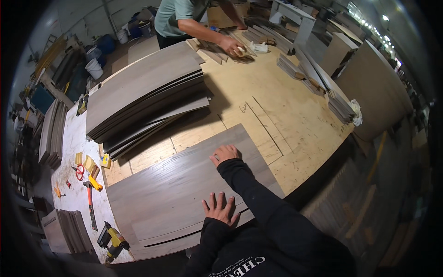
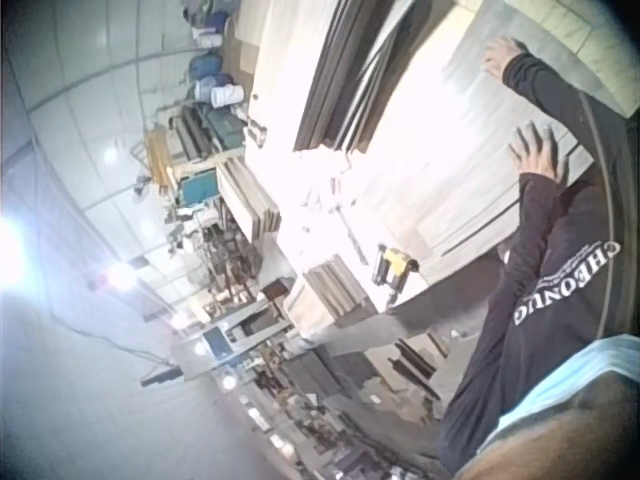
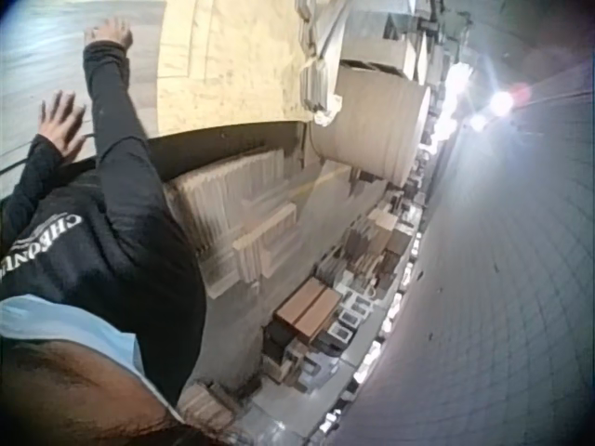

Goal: The person assembles wooden panels by aligning thin trim pieces along the edges of larger boards and securing them with a pneumatic nail gun. They repeatedly pick up trim, position it, and fasten it, then stack the finished panels on the workbench.

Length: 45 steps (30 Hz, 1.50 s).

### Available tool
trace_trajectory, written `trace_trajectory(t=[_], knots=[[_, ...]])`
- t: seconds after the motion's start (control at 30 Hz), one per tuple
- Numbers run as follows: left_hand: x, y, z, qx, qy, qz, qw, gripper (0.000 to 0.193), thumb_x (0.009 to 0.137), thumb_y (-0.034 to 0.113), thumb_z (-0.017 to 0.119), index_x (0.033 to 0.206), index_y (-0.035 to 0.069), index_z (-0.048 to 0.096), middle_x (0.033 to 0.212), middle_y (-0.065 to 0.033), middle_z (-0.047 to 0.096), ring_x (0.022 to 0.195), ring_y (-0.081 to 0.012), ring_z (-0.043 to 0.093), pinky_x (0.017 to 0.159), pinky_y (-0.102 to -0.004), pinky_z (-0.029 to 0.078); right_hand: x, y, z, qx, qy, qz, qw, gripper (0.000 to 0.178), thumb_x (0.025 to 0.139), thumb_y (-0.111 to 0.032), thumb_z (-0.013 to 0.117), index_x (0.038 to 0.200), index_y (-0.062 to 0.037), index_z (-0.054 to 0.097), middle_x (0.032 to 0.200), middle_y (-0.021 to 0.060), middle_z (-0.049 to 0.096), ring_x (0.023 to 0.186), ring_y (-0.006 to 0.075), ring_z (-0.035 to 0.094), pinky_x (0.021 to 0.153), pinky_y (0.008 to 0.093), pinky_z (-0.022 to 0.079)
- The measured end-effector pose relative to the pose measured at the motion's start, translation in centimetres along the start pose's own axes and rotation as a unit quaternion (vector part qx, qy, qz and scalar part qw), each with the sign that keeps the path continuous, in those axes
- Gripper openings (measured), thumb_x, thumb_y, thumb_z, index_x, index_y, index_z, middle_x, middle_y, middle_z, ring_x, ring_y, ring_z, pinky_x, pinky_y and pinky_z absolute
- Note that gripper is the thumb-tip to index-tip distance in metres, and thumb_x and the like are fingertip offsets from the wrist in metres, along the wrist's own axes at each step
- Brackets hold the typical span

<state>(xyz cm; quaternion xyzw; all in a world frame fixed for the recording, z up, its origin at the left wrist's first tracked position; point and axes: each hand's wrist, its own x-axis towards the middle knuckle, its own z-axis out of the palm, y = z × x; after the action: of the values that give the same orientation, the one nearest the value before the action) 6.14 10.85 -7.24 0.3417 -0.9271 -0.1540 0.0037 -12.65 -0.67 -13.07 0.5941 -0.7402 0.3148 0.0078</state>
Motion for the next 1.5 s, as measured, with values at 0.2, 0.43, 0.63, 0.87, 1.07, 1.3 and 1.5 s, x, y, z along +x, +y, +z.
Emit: trace_trajectory(t=[0.2,0.43,0.63,0.87,1.07,1.3,1.5], knots=[[0.1,0.3,0.5,0.009,-0.002,-0.003,1.0,0.064,0.075,0.053,0.055,0.131,0.026,0.039,0.137,-0.0157,0.027,0.13,-0.042,0.014,0.096,-0.0674,0.007,0.1,-0.3,-0.8,0.017,0.011,0.002,1.0,0.017,0.072,-0.029,0.065,0.071,-0.013,0.059,0.084,0.0063,0.055,0.085,0.0267,0.051,0.086,0.0392,0.035],[0.5,0.2,0.7,0.005,-0.007,-0.017,1.0,0.066,0.074,0.055,0.054,0.13,0.024,0.039,0.137,-0.0159,0.027,0.13,-0.0414,0.015,0.097,-0.0668,0.007,0.7,0.3,-1.1,0.021,-0.018,-0.015,1.0,0.015,0.073,-0.029,0.063,0.072,-0.0138,0.061,0.086,0.0054,0.057,0.087,0.0265,0.052,0.084,0.039,0.036],[3.1,3.2,0.9,0.011,0.003,0.054,0.999,0.057,0.081,0.052,0.047,0.13,0.023,0.039,0.139,-0.0149,0.027,0.13,-0.0389,0.017,0.096,-0.0672,0.009,1.0,3.6,-3.3,0.006,-0.021,0.019,1.0,0.014,0.074,-0.025,0.061,0.074,-0.0119,0.061,0.089,0.0047,0.059,0.087,0.028,0.052,0.079,0.0405,0.04],[3.4,4.1,1.8,0.011,0.018,0.051,0.998,0.055,0.08,0.048,0.051,0.128,0.023,0.041,0.138,-0.0144,0.028,0.129,-0.0405,0.018,0.096,-0.068,0.01,0.4,5.4,-2.7,0.013,-0.015,0.046,0.999,0.012,0.074,-0.025,0.061,0.074,-0.0129,0.061,0.082,0.0059,0.055,0.084,0.0273,0.051,0.075,0.0402,0.041],[2.9,3.2,2.5,-0.01,0.035,0.041,0.998,0.053,0.08,0.045,0.051,0.127,0.022,0.043,0.136,-0.0153,0.032,0.128,-0.0405,0.022,0.095,-0.0683,0.01,0.8,5.0,-1.7,-0.023,-0.009,-0.004,1.0,0.011,0.072,-0.025,0.06,0.071,-0.014,0.061,0.079,0.0058,0.057,0.079,0.0282,0.053,0.07,0.0418,0.043],[1.1,1.3,2.4,-0.059,0.036,0.027,0.997,0.053,0.083,0.037,0.052,0.131,0.021,0.037,0.139,-0.0132,0.029,0.13,-0.0326,0.023,0.101,-0.0576,0.017,1.9,3.5,-1.8,-0.155,-0.058,-0.124,0.978,0.015,0.076,-0.026,0.057,0.073,-0.0124,0.062,0.081,0.0076,0.059,0.081,0.0271,0.055,0.073,0.0431,0.042],[-10.1,-6.8,2.2,-0.062,0.139,-0.158,0.976,0.054,0.076,0.039,0.061,0.126,0.025,0.045,0.136,-0.0116,0.035,0.126,-0.0318,0.031,0.097,-0.0591,0.024,2.5,-4.8,1.9,-0.003,-0.171,-0.159,0.972,0.017,0.078,-0.024,0.056,0.076,-0.0079,0.06,0.081,0.0127,0.057,0.083,0.0326,0.053,0.073,0.0423,0.043]])
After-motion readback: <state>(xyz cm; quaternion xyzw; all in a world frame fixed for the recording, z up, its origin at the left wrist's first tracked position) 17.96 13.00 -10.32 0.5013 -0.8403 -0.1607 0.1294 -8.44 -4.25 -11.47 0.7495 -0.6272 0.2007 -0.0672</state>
